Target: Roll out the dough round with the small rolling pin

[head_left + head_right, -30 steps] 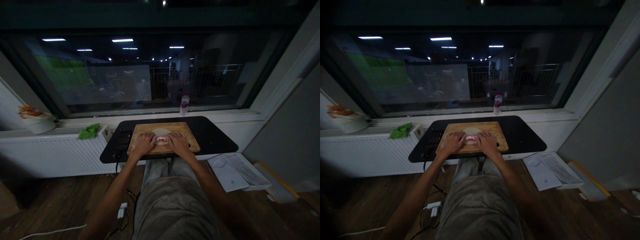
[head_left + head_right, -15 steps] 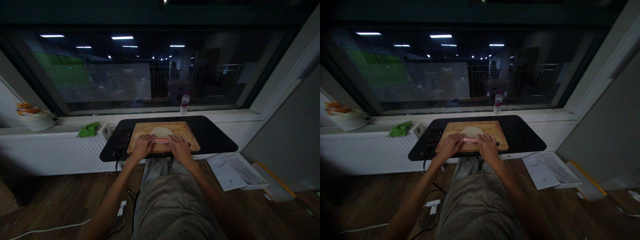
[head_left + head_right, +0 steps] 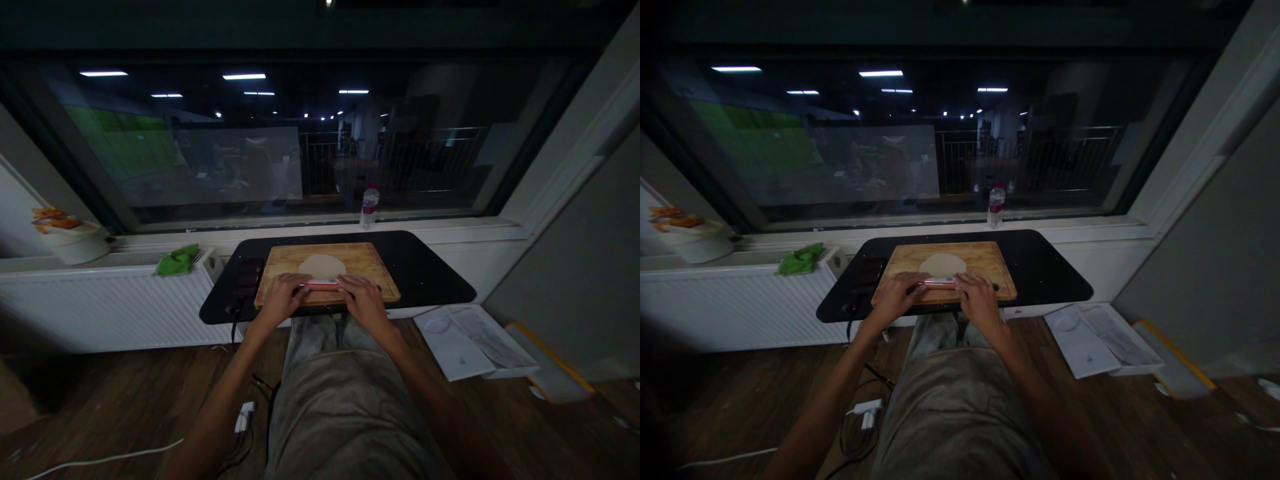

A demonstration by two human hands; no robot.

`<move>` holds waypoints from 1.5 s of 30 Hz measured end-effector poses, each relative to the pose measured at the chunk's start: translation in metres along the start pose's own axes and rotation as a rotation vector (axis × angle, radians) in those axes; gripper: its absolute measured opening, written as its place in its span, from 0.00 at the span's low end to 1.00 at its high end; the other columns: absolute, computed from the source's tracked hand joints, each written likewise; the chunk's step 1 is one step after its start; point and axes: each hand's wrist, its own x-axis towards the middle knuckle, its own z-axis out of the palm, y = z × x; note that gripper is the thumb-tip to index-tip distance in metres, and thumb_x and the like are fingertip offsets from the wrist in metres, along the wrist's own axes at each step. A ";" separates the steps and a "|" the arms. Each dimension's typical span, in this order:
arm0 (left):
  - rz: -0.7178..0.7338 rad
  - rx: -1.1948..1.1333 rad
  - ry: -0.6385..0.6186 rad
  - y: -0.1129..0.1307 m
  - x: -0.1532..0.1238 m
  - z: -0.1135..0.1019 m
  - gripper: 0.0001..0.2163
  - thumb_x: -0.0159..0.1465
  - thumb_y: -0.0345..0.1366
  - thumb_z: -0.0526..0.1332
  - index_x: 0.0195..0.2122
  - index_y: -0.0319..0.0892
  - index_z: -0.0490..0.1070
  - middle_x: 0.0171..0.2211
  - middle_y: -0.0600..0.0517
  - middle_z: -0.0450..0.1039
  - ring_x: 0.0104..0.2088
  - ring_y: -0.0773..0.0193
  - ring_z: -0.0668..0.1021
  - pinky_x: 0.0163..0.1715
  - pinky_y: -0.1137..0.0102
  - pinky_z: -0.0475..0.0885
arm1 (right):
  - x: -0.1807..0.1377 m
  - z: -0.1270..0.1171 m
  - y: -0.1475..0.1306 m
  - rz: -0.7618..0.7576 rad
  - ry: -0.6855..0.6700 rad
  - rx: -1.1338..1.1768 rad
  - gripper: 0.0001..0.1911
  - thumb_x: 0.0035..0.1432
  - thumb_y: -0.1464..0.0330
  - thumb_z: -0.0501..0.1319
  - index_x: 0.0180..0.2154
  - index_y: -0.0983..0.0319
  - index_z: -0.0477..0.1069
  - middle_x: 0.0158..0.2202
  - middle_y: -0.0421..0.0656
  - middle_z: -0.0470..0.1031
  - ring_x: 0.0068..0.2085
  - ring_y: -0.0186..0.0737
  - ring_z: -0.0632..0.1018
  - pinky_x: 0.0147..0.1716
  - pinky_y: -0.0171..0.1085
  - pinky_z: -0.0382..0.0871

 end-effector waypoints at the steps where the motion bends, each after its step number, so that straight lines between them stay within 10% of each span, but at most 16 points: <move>1: -0.014 -0.010 -0.004 0.001 -0.002 -0.001 0.12 0.75 0.37 0.69 0.58 0.48 0.87 0.56 0.46 0.89 0.57 0.49 0.88 0.63 0.53 0.80 | -0.001 -0.001 0.000 0.002 -0.005 0.012 0.23 0.73 0.74 0.64 0.63 0.52 0.85 0.63 0.46 0.85 0.66 0.52 0.83 0.70 0.56 0.74; 45: -0.061 0.104 -0.100 0.003 0.007 0.003 0.17 0.81 0.43 0.59 0.64 0.51 0.83 0.64 0.47 0.84 0.66 0.47 0.81 0.68 0.48 0.70 | 0.013 -0.002 0.014 -0.019 -0.057 0.019 0.21 0.77 0.70 0.63 0.64 0.48 0.83 0.62 0.42 0.86 0.65 0.48 0.85 0.74 0.56 0.71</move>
